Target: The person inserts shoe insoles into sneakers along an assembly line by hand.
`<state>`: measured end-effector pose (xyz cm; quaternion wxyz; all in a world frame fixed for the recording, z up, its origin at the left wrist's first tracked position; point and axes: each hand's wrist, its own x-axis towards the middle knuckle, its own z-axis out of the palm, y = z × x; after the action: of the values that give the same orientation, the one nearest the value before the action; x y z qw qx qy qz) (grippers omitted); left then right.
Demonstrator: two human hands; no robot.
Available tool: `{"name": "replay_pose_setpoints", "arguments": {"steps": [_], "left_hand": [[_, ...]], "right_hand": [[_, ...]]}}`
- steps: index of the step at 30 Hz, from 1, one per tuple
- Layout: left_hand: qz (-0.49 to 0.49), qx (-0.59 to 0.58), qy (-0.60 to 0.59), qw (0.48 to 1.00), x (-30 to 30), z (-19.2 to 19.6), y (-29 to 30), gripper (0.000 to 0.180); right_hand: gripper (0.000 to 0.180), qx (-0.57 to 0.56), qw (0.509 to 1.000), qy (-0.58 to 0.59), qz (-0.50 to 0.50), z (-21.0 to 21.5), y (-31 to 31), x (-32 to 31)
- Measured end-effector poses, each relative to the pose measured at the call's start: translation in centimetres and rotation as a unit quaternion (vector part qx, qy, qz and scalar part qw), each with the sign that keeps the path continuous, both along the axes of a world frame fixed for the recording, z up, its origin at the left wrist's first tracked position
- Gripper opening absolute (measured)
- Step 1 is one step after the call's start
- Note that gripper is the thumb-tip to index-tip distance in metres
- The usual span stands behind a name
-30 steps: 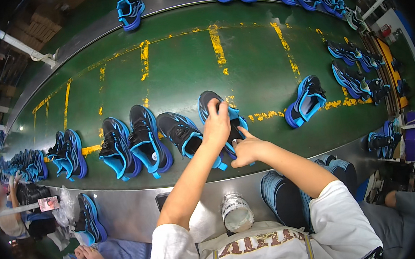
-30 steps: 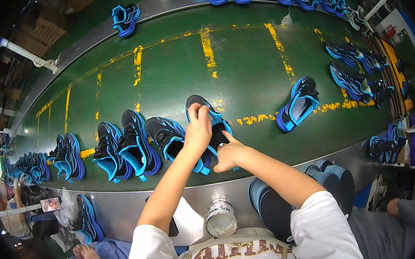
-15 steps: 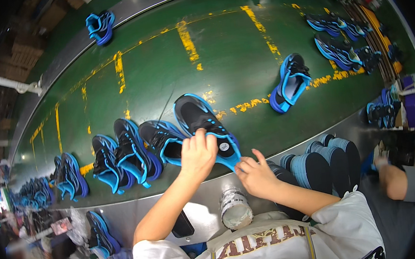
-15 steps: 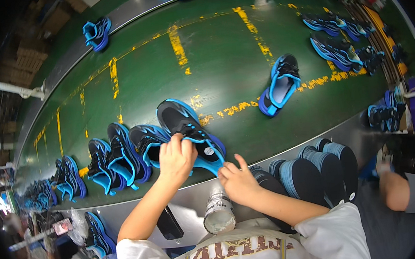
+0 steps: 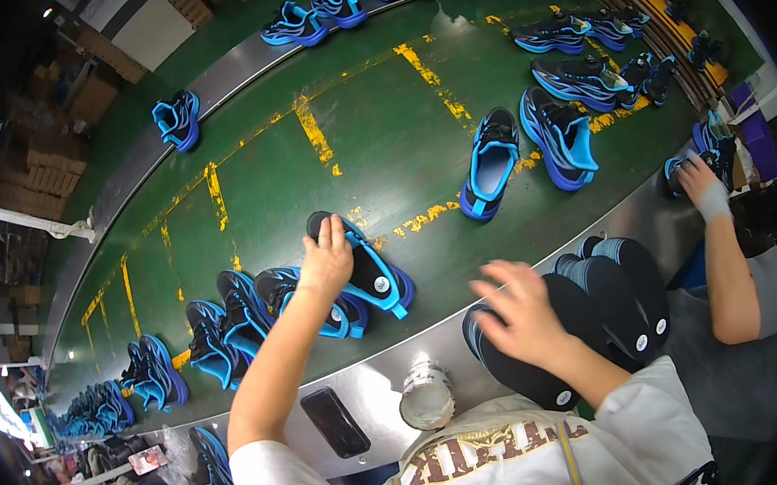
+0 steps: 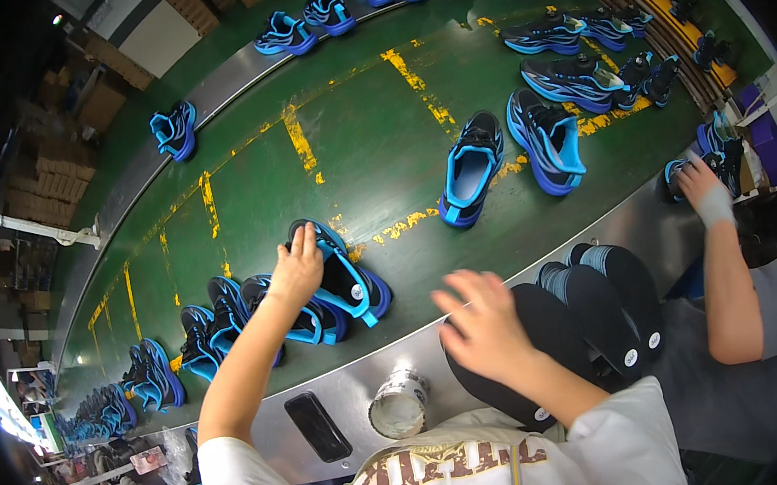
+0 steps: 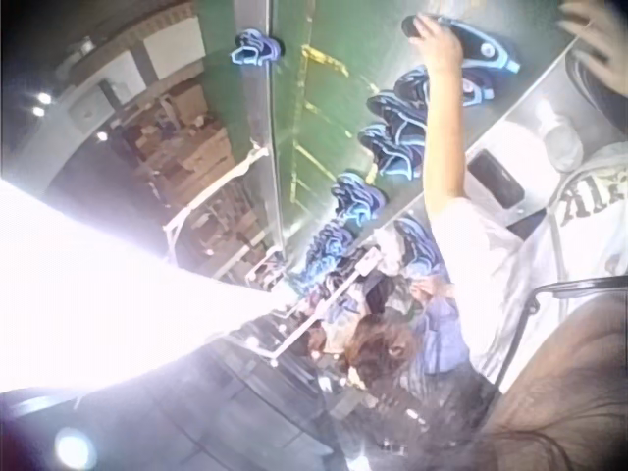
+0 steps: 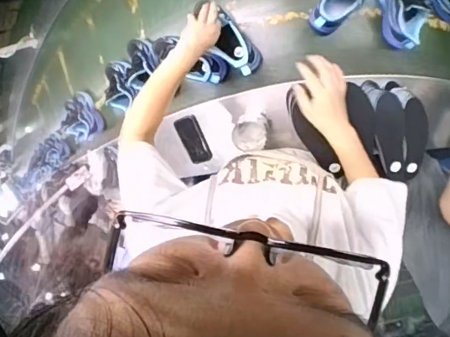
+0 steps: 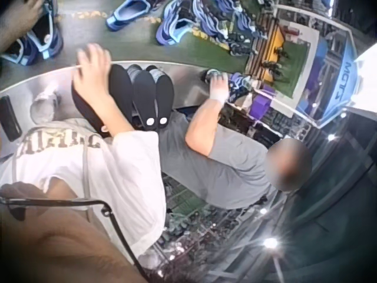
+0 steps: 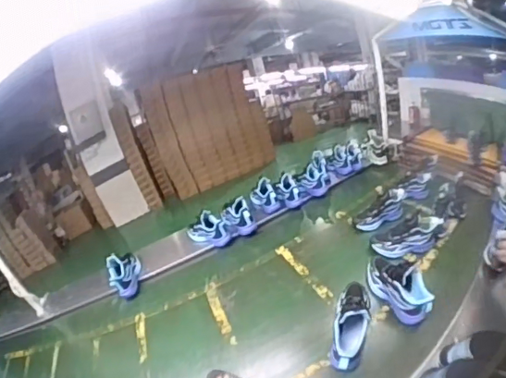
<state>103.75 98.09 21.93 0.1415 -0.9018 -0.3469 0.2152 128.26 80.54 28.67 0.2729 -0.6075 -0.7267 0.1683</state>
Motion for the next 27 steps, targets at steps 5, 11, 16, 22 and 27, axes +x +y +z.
{"name": "replay_pose_setpoints", "arguments": {"steps": [5,11,16,22,27], "left_hand": [[0.131,-0.08,-0.305,0.94,2.9,8.3,4.5,0.019],[0.104,-0.222,-0.612,0.752,14.3,6.0,6.9,0.036],[0.041,-0.14,-0.467,0.872,23.9,-1.2,3.9,0.058],[0.036,-0.116,-0.532,0.838,22.3,-1.4,5.1,0.029],[0.099,-0.004,-0.465,0.88,16.3,0.9,3.1,0.032]], "right_hand": [[0.037,-0.015,0.987,-0.106,-0.122,-1.0,-7.5,7.4],[0.049,-0.112,0.964,-0.081,-0.227,0.4,-13.4,6.9],[0.05,-0.142,0.947,-0.011,-0.29,-1.0,-15.7,7.3],[0.024,-0.023,0.96,0.054,-0.275,2.6,-13.3,10.1],[0.008,-0.06,0.959,0.179,-0.211,4.6,-4.7,13.0]]}}
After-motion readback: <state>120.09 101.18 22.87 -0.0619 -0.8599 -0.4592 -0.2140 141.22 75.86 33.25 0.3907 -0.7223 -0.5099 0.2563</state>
